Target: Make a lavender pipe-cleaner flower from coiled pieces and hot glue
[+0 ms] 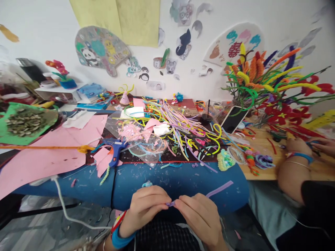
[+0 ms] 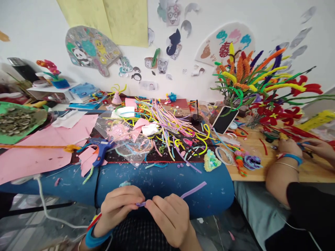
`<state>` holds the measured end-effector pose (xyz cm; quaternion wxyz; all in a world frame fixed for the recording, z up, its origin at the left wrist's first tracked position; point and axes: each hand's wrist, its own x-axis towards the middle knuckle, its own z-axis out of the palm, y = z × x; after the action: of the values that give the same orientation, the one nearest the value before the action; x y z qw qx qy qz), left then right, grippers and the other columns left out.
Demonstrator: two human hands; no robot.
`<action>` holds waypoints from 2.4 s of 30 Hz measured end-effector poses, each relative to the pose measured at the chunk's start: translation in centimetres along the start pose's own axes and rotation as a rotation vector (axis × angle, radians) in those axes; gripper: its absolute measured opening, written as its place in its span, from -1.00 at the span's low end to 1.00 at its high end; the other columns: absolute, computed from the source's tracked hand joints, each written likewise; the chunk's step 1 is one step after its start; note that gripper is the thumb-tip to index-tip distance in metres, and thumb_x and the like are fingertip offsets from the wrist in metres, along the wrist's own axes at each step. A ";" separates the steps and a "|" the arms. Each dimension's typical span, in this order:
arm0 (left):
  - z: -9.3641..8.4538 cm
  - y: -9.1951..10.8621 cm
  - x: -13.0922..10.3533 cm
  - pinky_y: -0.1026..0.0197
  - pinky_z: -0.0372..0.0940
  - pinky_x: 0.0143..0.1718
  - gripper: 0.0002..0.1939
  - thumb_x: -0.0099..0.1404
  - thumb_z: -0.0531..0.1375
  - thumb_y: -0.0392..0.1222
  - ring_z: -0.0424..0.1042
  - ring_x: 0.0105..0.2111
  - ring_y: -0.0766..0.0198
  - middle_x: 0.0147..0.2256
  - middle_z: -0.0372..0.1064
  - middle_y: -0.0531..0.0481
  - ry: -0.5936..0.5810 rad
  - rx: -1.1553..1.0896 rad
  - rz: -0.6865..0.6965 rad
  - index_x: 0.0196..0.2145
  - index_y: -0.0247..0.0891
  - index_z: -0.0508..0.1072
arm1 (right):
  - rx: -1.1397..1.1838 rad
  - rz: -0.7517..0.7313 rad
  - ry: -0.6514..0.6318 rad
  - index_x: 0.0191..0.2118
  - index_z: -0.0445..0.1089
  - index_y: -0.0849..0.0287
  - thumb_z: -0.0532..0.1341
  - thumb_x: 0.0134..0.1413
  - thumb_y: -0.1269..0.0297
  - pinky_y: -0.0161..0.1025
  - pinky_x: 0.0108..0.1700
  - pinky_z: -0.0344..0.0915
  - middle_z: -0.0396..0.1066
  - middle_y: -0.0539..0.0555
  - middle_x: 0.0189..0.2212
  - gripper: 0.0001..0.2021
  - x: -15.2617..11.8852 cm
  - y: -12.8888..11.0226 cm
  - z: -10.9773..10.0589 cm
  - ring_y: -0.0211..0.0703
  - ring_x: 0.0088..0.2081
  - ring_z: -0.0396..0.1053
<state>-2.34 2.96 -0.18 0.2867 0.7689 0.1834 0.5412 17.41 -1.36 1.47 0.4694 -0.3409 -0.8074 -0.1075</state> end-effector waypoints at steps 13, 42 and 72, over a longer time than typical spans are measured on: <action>-0.3 0.5 0.7 0.23 0.49 -0.29 -0.79 0.40 0.20 -0.13 0.55 -0.35 0.21 -0.35 0.54 -0.12 0.020 0.071 -0.002 -0.11 -0.30 0.51 | -0.073 0.041 0.085 -0.25 0.48 0.30 0.30 0.14 0.51 -0.26 -0.47 0.28 0.51 0.02 -0.55 -0.95 0.5 -1.0 0.2 -0.28 -0.56 0.41; 0.0 0.9 0.8 0.25 0.53 -0.32 -0.77 0.41 0.10 -0.34 0.60 -0.36 0.19 -0.35 0.59 -0.17 0.052 0.040 0.039 -0.08 -0.31 0.53 | -0.111 -0.116 -0.072 -0.23 0.51 0.39 0.12 0.28 0.53 -0.24 -0.54 0.17 0.50 0.07 -0.53 -0.81 1.6 -0.9 -0.9 -0.29 -0.58 0.35; 0.0 0.6 0.5 0.32 0.48 -0.34 -0.83 0.39 0.12 -0.29 0.59 -0.37 0.22 -0.36 0.58 -0.14 -0.066 0.248 0.081 -0.13 -0.32 0.49 | -0.142 -0.184 -0.090 -0.22 0.50 0.38 0.10 0.31 0.52 -0.23 -0.52 0.19 0.51 0.06 -0.55 -0.79 1.5 -0.6 -1.0 -0.29 -0.56 0.35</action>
<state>-2.18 2.75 0.57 0.1732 0.8226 0.2079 0.5001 17.24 -1.67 3.34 0.3955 -0.3024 -0.8458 -0.1916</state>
